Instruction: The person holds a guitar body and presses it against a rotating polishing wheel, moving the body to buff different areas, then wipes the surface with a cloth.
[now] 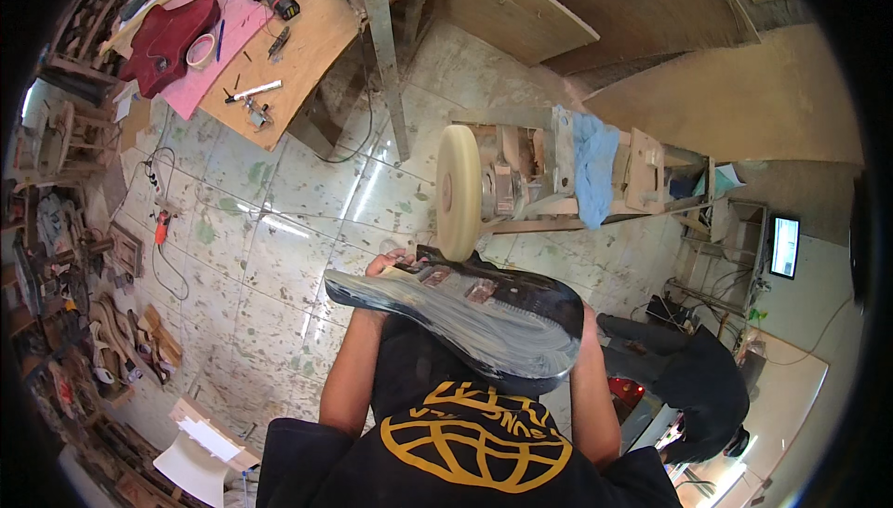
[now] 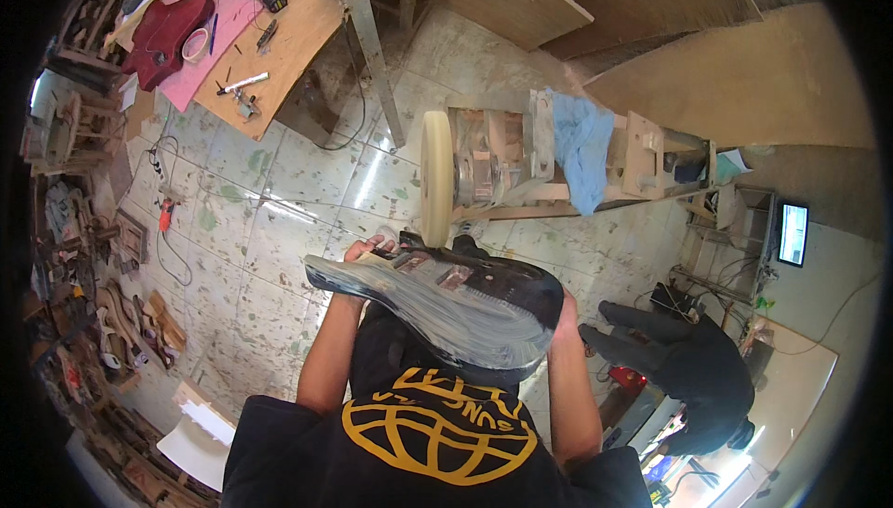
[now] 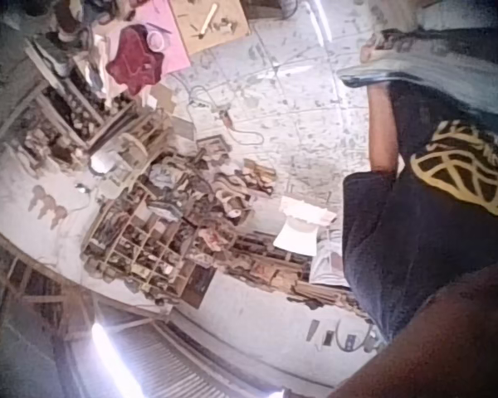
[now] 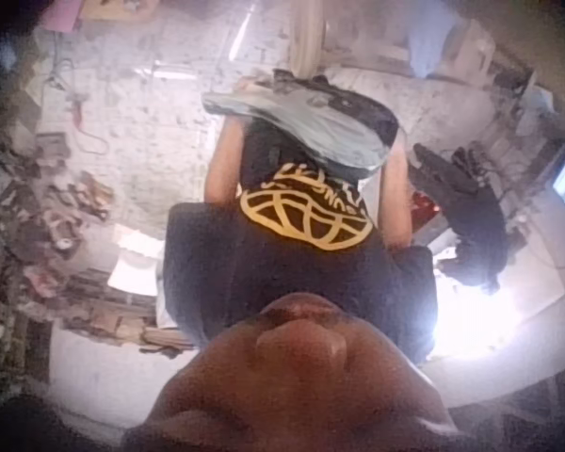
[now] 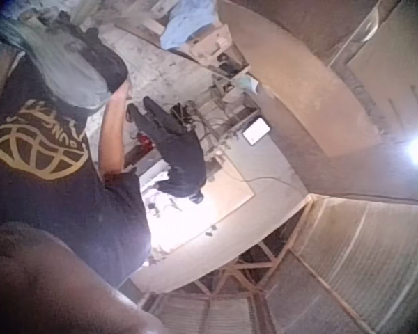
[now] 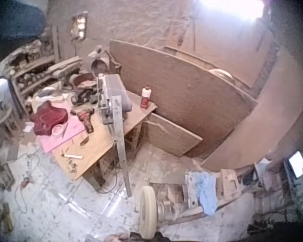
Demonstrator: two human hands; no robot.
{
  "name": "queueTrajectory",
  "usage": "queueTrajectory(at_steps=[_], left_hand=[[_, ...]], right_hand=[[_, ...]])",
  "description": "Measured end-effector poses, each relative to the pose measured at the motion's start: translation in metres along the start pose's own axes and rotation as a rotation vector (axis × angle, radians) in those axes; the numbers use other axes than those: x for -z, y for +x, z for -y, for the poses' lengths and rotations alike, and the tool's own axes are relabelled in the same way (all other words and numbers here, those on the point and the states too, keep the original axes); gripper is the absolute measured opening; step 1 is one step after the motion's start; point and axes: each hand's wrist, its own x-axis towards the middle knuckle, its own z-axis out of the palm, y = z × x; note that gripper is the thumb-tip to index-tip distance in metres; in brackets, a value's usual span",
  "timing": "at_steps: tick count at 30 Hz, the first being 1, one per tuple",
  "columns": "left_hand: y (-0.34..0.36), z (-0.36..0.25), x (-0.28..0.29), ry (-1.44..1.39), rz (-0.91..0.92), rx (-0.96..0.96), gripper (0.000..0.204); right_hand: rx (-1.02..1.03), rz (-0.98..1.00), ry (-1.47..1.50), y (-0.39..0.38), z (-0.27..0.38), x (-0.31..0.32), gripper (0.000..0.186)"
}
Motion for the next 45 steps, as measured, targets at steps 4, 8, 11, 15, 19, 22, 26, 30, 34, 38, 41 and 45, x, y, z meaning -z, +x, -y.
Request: queueTrajectory(at_steps=[4, 8, 11, 15, 19, 22, 26, 30, 34, 38, 41, 45], left_hand=[[0.004, -0.018, 0.001, 0.000, -0.021, 0.010, 0.029], [0.011, -0.028, 0.006, -0.020, -0.052, 0.015, 0.031], [0.016, -0.031, 0.011, -0.017, -0.035, 0.035, 0.036], [0.027, -0.029, 0.013, 0.007, -0.022, 0.077, 0.041], [0.034, -0.023, 0.016, 0.037, 0.014, 0.097, 0.047], [0.038, -0.017, 0.016, 0.043, 0.081, 0.110, 0.050], [0.040, -0.009, 0.006, 0.073, 0.070, 0.131, 0.054], [0.040, 0.000, 0.000, 0.098, 0.052, 0.132, 0.058], [0.039, 0.004, -0.002, 0.092, 0.057, 0.122, 0.056], [0.034, 0.007, -0.011, 0.165, -0.036, 0.078, 0.056], [0.042, -0.001, 0.018, 0.035, 0.064, 0.142, 0.055], [0.042, -0.002, 0.010, 0.058, 0.064, 0.160, 0.054]], right_hand=[[-0.039, -0.058, 0.126, 0.018, -0.012, -0.008, 0.036], [-0.099, -0.014, 0.171, 0.025, -0.018, -0.014, 0.038], [-0.126, -0.051, 0.161, 0.023, -0.018, -0.025, 0.039], [-0.104, -0.058, 0.184, 0.022, -0.018, -0.021, 0.039], [-0.080, -0.130, 0.195, 0.015, -0.014, -0.020, 0.039], [-0.058, -0.089, 0.194, 0.002, -0.007, -0.026, 0.040], [-0.051, -0.117, 0.203, -0.003, -0.002, -0.017, 0.040], [-0.006, -0.165, 0.178, -0.009, 0.000, -0.007, 0.040], [-0.003, -0.150, 0.170, -0.016, 0.002, -0.006, 0.040], [-0.027, -0.139, 0.214, -0.015, 0.002, -0.007, 0.040], [-0.017, -0.192, 0.143, -0.009, -0.002, -0.014, 0.040], [-0.026, -0.103, 0.155, -0.003, -0.003, -0.008, 0.040]])
